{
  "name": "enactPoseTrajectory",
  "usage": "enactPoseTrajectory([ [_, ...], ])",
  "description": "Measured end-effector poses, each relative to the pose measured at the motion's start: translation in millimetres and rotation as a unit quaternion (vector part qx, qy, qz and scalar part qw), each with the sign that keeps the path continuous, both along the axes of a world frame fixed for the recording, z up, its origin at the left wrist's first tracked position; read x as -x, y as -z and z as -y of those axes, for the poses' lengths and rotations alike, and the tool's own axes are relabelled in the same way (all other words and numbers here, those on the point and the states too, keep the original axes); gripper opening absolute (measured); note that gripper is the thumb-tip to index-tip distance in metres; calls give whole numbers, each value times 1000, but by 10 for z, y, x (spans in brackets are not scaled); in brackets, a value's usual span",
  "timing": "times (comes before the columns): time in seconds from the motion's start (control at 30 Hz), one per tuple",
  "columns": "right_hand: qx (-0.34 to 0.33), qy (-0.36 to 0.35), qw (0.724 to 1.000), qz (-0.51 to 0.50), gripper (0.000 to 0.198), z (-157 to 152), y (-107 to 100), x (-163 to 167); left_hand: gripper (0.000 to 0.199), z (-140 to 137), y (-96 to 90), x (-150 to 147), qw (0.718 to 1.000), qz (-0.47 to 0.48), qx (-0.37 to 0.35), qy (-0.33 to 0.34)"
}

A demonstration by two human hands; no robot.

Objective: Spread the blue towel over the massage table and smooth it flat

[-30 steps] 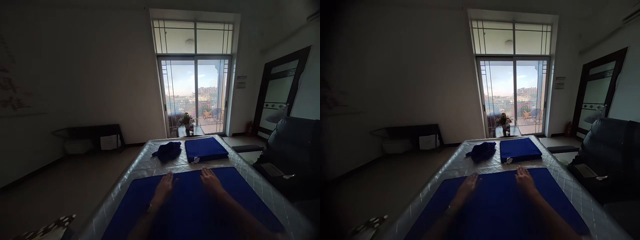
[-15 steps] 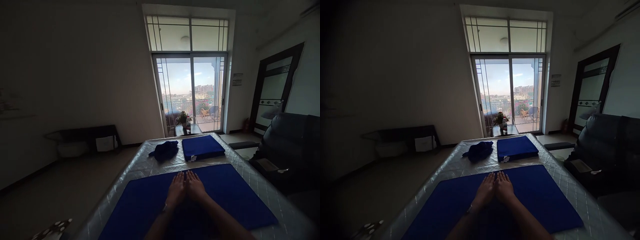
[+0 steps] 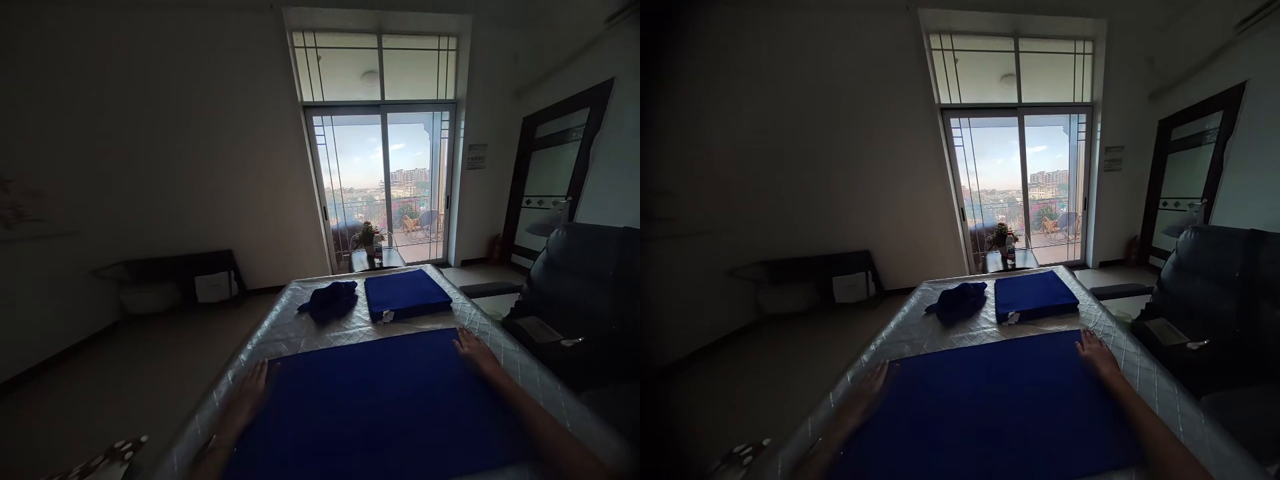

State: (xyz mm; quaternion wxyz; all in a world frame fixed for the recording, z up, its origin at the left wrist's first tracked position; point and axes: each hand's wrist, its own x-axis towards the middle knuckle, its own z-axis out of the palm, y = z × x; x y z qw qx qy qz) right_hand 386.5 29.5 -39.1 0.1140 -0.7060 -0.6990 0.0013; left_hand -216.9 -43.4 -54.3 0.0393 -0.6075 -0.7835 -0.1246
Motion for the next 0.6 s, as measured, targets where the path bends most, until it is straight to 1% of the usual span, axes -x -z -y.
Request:
enactPoseTrajectory([
  [0.07,7,5,1000,5,67,-31,5,-72,77,38,-11,76,1000,9,24,-11],
  [0.13,16,6,1000,10,67,-53,-13,-84,79,48,-30,64,999,13,44,-19],
  [0.2,19,21,999,16,66,-50,-63,-33,82,57,-73,-14,998,12,52,-30],
  [0.27,9,46,999,24,64,-2,-136,128,83,74,-131,-185,999,0,31,-37],
  [0.3,-2,50,998,29,63,46,-173,266,82,85,-157,-319,1000,-9,11,-28],
  [0.37,-28,17,999,31,62,192,-228,659,75,109,-187,-693,999,-27,-23,25],
  [0.43,-47,-84,995,12,62,396,-236,1152,67,135,-168,-1174,992,-33,-29,119],
  [0.5,-24,-178,983,-20,62,617,-195,1624,64,168,-101,-1670,978,-24,-28,203],
  [0.57,1,-241,970,-34,63,807,-124,1959,64,210,-14,-2077,965,4,-36,258],
  [0.6,13,-262,964,-35,63,878,-89,2060,65,233,25,-2226,961,17,-34,274],
])
